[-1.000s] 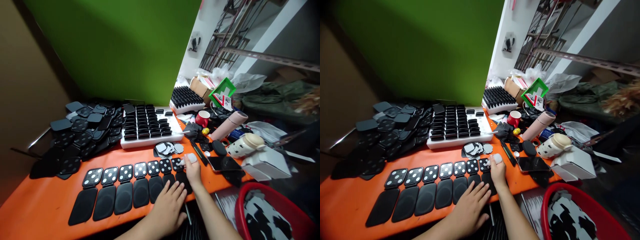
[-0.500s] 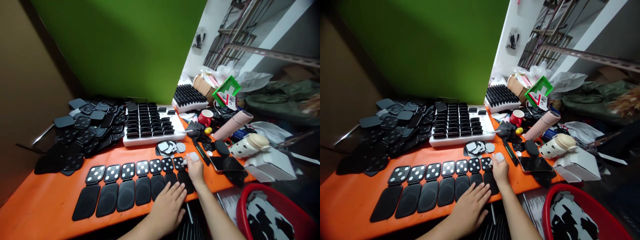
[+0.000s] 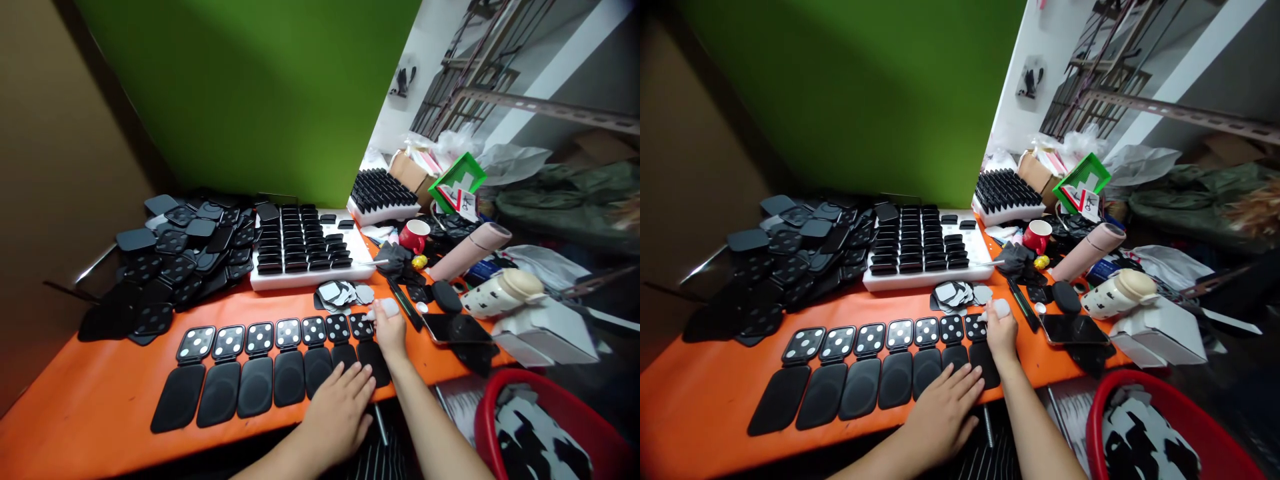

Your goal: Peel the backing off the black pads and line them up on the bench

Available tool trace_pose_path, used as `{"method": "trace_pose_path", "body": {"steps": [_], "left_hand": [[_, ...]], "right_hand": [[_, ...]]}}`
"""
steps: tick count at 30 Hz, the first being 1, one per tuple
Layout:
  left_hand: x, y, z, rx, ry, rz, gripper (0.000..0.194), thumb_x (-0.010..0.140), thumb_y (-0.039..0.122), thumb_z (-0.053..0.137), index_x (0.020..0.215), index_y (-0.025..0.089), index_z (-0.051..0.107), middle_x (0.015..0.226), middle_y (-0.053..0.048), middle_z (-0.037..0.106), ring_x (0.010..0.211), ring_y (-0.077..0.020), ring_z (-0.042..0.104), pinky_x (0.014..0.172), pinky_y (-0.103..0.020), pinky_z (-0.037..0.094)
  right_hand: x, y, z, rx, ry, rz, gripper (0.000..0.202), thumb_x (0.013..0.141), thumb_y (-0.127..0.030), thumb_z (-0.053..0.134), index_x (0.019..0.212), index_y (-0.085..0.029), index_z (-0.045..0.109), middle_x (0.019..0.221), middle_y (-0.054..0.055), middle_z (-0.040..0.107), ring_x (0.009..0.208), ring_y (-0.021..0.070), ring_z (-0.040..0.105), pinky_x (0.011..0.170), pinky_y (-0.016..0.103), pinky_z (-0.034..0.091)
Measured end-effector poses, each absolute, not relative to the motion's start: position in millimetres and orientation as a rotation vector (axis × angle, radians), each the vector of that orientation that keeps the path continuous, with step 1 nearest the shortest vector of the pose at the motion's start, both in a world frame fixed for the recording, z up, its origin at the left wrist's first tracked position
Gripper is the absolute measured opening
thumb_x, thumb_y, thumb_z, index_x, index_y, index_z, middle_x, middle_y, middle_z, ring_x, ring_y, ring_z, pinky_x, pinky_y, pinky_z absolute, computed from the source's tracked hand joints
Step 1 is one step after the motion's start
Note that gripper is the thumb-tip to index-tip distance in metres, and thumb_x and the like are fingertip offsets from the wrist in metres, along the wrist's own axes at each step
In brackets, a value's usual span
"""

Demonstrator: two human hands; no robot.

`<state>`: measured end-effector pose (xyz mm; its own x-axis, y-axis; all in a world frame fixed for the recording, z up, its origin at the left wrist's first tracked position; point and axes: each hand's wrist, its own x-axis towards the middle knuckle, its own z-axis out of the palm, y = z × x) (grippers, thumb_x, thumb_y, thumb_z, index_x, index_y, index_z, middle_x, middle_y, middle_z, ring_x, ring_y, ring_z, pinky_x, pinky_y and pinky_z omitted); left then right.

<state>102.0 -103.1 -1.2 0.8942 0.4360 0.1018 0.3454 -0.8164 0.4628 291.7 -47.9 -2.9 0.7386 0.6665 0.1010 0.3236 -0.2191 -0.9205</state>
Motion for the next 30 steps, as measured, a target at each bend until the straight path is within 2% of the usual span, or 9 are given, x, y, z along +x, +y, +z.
{"method": "trace_pose_path", "body": {"steps": [5, 9, 12, 19, 25, 30], "left_hand": [[100, -102, 1, 2.591, 0.565, 0.305, 0.049, 0.089, 0.037, 0.034, 0.135, 0.023, 0.029, 0.142, 0.000, 0.031, 0.130, -0.0190, 0.026, 0.108, -0.039, 0.017], [99, -103, 3, 2.567, 0.589, 0.323, 0.044, 0.089, 0.034, 0.034, 0.131, 0.022, 0.035, 0.140, -0.001, 0.036, 0.128, -0.0183, 0.029, 0.108, -0.036, 0.019], [99, -104, 3, 2.549, 0.611, 0.327, 0.044, 0.088, 0.034, 0.037, 0.130, 0.022, 0.036, 0.138, -0.001, 0.040, 0.127, -0.0188, 0.032, 0.107, -0.036, 0.022], [100, -104, 4, 2.493, 0.619, 0.362, 0.044, 0.086, 0.033, 0.040, 0.129, 0.022, 0.038, 0.135, -0.003, 0.043, 0.125, -0.0209, 0.035, 0.106, -0.040, 0.026], [99, -104, 5, 2.418, 0.627, 0.365, 0.046, 0.084, 0.034, 0.043, 0.129, 0.024, 0.038, 0.135, -0.002, 0.043, 0.125, -0.0207, 0.035, 0.107, -0.040, 0.024], [99, -102, 7, 2.373, 0.608, 0.352, 0.049, 0.082, 0.034, 0.046, 0.130, 0.025, 0.037, 0.136, -0.002, 0.042, 0.125, -0.0219, 0.034, 0.107, -0.043, 0.023]], "right_hand": [[287, -50, -1, -1.777, -0.734, 0.470, 0.043, 0.076, -0.053, 0.050, 0.074, -0.013, 0.066, 0.058, 0.008, 0.065, 0.046, 0.0181, 0.055, 0.045, 0.028, 0.043], [262, -50, 1, -1.715, -0.798, 0.585, 0.040, 0.078, -0.051, 0.048, 0.077, -0.014, 0.064, 0.064, 0.007, 0.066, 0.046, 0.0159, 0.054, 0.043, 0.026, 0.043], [245, -49, 4, -1.700, -0.872, 0.625, 0.035, 0.077, -0.048, 0.051, 0.076, -0.015, 0.064, 0.066, 0.007, 0.067, 0.046, 0.0155, 0.054, 0.043, 0.025, 0.043], [246, -51, 7, -1.720, -0.947, 0.558, 0.031, 0.074, -0.045, 0.056, 0.076, -0.015, 0.064, 0.071, 0.009, 0.068, 0.065, 0.0207, 0.061, 0.058, 0.028, 0.045], [241, -44, 5, -1.705, -0.915, 0.592, 0.037, 0.079, -0.047, 0.048, 0.080, -0.013, 0.064, 0.070, 0.009, 0.068, 0.051, 0.0167, 0.057, 0.049, 0.026, 0.044], [242, -38, 3, -1.709, -0.892, 0.578, 0.036, 0.076, -0.047, 0.053, 0.077, -0.013, 0.066, 0.066, 0.009, 0.067, 0.053, 0.0181, 0.057, 0.051, 0.028, 0.045]]}}
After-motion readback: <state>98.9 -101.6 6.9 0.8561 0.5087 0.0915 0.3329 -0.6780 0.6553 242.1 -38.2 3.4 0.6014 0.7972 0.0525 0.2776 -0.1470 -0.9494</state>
